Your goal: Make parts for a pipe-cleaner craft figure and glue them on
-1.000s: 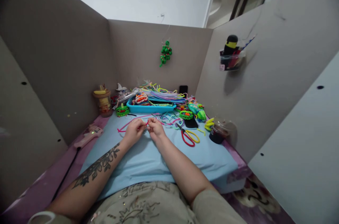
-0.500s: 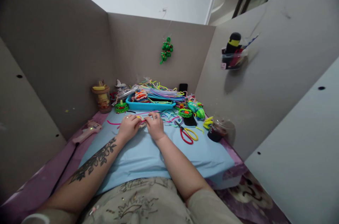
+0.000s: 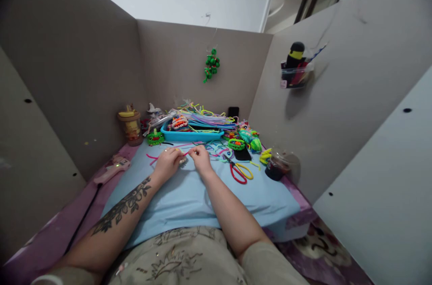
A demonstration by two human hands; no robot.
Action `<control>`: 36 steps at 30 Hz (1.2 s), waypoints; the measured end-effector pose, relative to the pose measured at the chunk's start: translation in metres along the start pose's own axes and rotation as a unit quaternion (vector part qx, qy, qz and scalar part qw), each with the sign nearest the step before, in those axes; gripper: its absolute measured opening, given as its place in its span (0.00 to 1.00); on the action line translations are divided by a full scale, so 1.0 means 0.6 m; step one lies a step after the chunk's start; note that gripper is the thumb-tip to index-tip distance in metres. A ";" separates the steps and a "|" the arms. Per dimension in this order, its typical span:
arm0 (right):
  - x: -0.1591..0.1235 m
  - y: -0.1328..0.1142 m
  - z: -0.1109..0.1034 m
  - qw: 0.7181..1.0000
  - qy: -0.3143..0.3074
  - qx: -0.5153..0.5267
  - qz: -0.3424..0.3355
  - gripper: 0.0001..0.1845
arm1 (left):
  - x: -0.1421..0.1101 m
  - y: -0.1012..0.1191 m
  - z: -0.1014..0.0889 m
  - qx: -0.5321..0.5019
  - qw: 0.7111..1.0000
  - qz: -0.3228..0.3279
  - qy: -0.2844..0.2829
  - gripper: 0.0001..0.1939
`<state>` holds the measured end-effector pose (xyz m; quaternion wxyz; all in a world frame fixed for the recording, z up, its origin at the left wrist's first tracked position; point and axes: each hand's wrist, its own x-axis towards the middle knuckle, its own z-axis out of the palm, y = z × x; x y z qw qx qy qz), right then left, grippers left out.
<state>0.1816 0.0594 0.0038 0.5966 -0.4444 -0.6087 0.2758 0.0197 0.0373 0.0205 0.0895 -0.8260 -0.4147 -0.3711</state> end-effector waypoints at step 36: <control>-0.015 -0.011 -0.003 0.873 -0.064 -0.438 -0.206 0.06 | -0.002 -0.004 -0.013 0.123 0.991 0.029 -0.045 0.09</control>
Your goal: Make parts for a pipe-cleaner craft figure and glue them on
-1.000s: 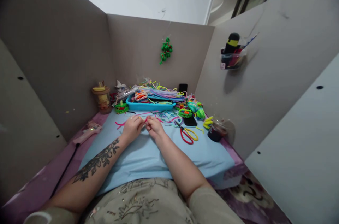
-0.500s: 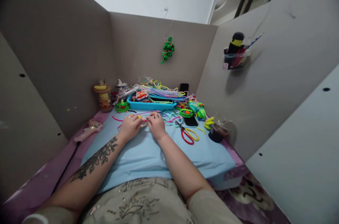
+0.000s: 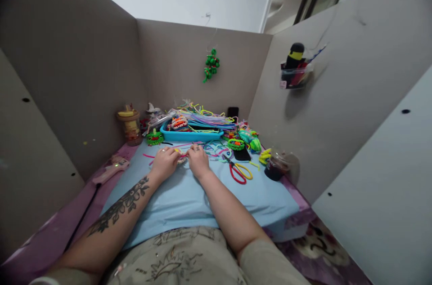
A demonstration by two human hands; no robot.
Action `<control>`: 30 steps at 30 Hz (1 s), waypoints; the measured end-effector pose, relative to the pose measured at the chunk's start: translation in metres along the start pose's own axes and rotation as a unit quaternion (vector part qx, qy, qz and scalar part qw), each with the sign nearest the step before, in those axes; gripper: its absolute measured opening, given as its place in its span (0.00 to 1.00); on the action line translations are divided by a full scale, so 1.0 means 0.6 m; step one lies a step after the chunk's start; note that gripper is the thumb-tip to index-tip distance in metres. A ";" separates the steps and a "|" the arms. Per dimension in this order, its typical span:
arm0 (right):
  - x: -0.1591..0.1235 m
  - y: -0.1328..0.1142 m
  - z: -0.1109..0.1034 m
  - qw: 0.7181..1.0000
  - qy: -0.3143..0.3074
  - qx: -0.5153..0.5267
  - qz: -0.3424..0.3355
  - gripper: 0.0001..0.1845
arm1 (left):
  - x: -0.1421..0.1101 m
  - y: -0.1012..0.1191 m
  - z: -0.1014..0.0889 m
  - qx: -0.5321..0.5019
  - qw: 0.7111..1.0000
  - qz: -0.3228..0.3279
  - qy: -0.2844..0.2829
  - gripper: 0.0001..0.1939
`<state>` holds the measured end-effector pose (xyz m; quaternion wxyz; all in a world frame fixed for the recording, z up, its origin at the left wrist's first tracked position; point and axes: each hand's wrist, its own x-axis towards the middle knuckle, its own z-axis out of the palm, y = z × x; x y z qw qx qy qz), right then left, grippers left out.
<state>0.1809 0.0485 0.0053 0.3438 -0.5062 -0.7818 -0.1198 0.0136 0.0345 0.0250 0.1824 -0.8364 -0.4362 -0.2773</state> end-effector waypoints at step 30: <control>0.026 -0.024 0.031 0.591 -0.013 0.765 0.256 0.10 | 0.010 0.016 0.012 -0.195 0.975 -0.078 0.065 0.08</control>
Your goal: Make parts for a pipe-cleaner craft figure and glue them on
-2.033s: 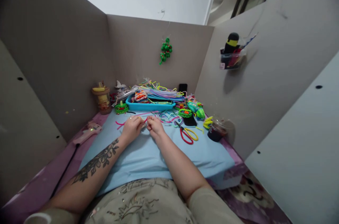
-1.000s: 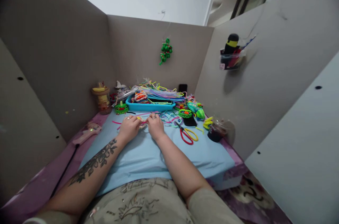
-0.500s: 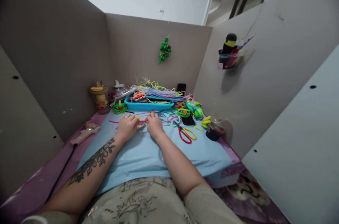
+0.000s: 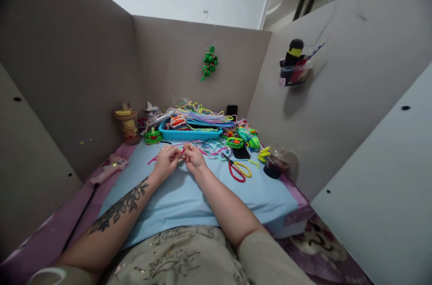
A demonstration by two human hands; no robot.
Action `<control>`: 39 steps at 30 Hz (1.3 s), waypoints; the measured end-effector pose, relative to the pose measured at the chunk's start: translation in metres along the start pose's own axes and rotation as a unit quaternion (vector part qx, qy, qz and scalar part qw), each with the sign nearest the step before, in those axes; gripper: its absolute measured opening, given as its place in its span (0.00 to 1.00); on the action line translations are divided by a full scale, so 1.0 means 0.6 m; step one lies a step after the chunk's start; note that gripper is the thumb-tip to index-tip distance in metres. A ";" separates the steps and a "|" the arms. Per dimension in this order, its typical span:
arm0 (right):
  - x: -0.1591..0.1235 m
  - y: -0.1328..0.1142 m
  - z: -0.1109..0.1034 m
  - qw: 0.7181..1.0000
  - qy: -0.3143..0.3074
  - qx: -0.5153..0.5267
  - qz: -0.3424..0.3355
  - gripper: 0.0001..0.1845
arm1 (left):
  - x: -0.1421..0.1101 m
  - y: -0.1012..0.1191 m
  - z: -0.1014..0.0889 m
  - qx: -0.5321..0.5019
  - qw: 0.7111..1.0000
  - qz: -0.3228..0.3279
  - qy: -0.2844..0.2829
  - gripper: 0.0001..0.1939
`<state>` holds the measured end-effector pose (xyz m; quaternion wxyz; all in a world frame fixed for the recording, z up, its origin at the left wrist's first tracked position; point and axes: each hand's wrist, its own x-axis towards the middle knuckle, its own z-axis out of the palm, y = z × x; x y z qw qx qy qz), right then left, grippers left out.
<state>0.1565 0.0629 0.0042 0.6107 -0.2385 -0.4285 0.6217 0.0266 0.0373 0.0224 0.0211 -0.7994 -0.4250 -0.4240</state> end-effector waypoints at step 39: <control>-0.010 -0.023 -0.027 0.873 0.043 -0.448 -0.185 0.07 | -0.006 -0.018 -0.001 -0.001 0.998 -0.056 -0.032 0.10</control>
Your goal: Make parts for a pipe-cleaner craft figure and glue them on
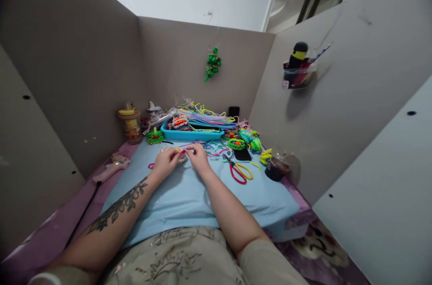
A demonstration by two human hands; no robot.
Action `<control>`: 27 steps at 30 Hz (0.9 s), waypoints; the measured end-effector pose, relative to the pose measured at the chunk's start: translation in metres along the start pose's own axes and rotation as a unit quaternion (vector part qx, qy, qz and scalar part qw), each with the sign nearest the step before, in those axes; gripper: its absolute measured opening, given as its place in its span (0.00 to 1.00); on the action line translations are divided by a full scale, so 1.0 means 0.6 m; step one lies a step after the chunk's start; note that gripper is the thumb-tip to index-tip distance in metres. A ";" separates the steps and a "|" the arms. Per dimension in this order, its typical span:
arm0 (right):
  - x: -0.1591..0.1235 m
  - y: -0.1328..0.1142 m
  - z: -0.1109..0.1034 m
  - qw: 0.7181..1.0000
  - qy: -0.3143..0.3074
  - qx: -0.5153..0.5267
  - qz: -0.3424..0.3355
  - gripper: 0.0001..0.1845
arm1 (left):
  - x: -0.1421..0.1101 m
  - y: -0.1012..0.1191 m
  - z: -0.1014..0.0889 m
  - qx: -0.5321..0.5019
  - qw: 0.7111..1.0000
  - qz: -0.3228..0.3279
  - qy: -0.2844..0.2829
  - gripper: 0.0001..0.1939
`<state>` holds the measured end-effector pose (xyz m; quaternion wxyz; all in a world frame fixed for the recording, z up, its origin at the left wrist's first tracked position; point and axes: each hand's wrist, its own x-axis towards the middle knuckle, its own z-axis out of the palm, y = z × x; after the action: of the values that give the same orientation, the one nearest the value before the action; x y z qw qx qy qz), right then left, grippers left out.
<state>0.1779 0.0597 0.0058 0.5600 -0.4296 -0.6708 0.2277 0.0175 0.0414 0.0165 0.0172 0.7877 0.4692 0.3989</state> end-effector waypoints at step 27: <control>-0.018 -0.014 0.004 0.952 0.000 -0.221 -0.211 0.11 | 0.007 -0.007 0.000 -0.166 0.985 -0.033 -0.045 0.14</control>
<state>0.1729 0.0466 0.0058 0.4865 -0.3917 -0.7794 -0.0495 0.0153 0.0468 0.0174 0.1820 0.7750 0.4210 0.4348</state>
